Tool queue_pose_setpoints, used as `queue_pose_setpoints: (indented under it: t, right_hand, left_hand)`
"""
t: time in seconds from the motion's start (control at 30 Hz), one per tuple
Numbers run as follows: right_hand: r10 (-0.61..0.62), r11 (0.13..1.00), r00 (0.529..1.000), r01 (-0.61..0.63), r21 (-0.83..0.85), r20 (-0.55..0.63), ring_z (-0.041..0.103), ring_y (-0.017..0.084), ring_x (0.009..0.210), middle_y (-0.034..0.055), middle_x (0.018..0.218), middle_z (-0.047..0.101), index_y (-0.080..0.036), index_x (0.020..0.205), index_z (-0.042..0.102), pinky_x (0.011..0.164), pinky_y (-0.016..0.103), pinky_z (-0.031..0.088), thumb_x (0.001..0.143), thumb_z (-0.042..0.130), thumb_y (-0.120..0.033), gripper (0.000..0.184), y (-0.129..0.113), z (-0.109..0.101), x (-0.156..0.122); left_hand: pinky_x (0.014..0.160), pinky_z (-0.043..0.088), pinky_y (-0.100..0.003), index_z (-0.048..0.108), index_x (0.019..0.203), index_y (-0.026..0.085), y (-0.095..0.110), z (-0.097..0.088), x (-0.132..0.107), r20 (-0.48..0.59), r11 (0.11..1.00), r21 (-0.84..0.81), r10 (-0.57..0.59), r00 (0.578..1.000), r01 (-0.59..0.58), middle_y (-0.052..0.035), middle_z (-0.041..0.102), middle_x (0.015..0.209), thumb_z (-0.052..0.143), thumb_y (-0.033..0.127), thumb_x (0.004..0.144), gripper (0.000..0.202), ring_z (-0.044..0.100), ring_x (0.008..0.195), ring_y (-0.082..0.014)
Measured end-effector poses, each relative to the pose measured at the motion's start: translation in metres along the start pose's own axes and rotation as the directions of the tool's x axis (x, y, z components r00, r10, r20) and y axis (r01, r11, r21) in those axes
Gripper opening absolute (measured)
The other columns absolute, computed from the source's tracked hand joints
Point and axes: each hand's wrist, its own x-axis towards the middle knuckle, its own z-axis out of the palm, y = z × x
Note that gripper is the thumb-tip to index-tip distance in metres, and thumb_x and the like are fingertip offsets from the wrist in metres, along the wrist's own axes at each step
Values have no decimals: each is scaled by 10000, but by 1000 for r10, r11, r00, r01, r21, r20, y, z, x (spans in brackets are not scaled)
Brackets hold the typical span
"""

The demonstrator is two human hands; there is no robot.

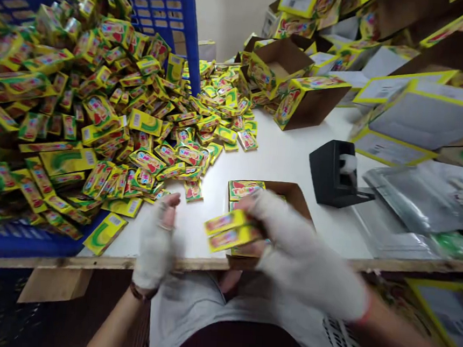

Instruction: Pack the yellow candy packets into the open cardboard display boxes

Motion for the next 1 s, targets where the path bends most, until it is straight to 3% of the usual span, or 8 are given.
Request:
queue_pose_setpoints:
  t: [0.03, 0.1, 0.17, 0.23, 0.37, 0.6, 0.83, 1.0]
  right_hand:
    - [92, 995, 995, -93, 35, 42, 628, 202, 964, 70, 1107, 655, -201, 1181, 539, 844, 324, 542, 848, 536, -231, 335, 11, -28, -3]
    - [203, 976, 967, -213, 52, 151, 632, 240, 1034, 91, 1192, 657, -192, 1271, 523, 856, 347, 549, 805, 569, -291, 479, 42, -75, -5]
    - [298, 951, 895, -308, -23, 332, 638, 252, 1051, 99, 1216, 665, -161, 1337, 516, 859, 350, 548, 798, 574, -333, 569, 74, -104, -3]
    - [350, 935, 817, -330, -127, 458, 639, 250, 1073, 92, 1219, 674, -148, 1342, 547, 889, 344, 534, 785, 573, -318, 583, 97, -116, -1]
    - [382, 920, 730, -243, -308, 567, 635, 236, 1091, 58, 1240, 682, -189, 1292, 627, 911, 318, 500, 726, 569, -190, 569, 110, -105, 13]
    - [490, 832, 463, 4, -555, 738, 649, 228, 798, 93, 977, 731, -130, 1090, 716, 639, 298, 445, 768, 620, -211, 346, 107, -61, 36]
    - [530, 735, 577, 52, -676, 621, 659, 294, 981, 114, 1179, 671, -225, 1327, 625, 710, 322, 460, 654, 775, -225, 689, 104, -59, 12]
    - [616, 655, 527, 69, -753, 585, 673, 298, 993, 94, 1198, 660, -287, 1264, 660, 711, 337, 483, 700, 746, -217, 575, 101, -52, 10]
  left_hand:
    - [1099, 422, -410, 641, 1222, 226, 9, 15, -11, 144, 977, 142, 139, 980, -159, -95, 643, 1299, 514, 463, 954, 379, 580, 1229, -244]
    - [1140, 384, -472, 542, 1374, 217, 20, 47, -32, 476, 816, 263, 354, 805, -515, -138, 539, 1452, 468, 404, 980, 443, 493, 1349, -272]
    - [1164, 324, -574, 462, 1453, 205, 23, 74, -46, 713, 599, 296, 380, 589, -744, -167, 456, 1525, 483, 395, 969, 520, 416, 1412, -327]
    - [1161, 294, -626, 457, 1459, 184, 19, 90, -53, 830, 426, 346, 277, 484, -836, -173, 478, 1508, 518, 380, 950, 549, 425, 1397, -367]
    - [1170, 325, -532, 475, 1442, 155, 9, 94, -51, 870, 292, 408, 162, 466, -865, -134, 560, 1437, 519, 333, 944, 531, 492, 1341, -324]
    - [1174, 313, -504, 515, 1396, 134, 3, 87, -51, 856, 228, 389, 269, 442, -892, -134, 580, 1415, 497, 323, 939, 495, 512, 1315, -306]
    - [1163, 329, -536, 521, 1392, 145, -2, 89, -51, 858, 232, 390, 258, 443, -891, -149, 558, 1438, 495, 275, 913, 497, 454, 1375, -319]
    - [1174, 312, -552, 490, 1419, 154, 3, 88, -52, 872, 289, 373, 214, 439, -882, -154, 550, 1444, 503, 283, 915, 520, 457, 1371, -320]
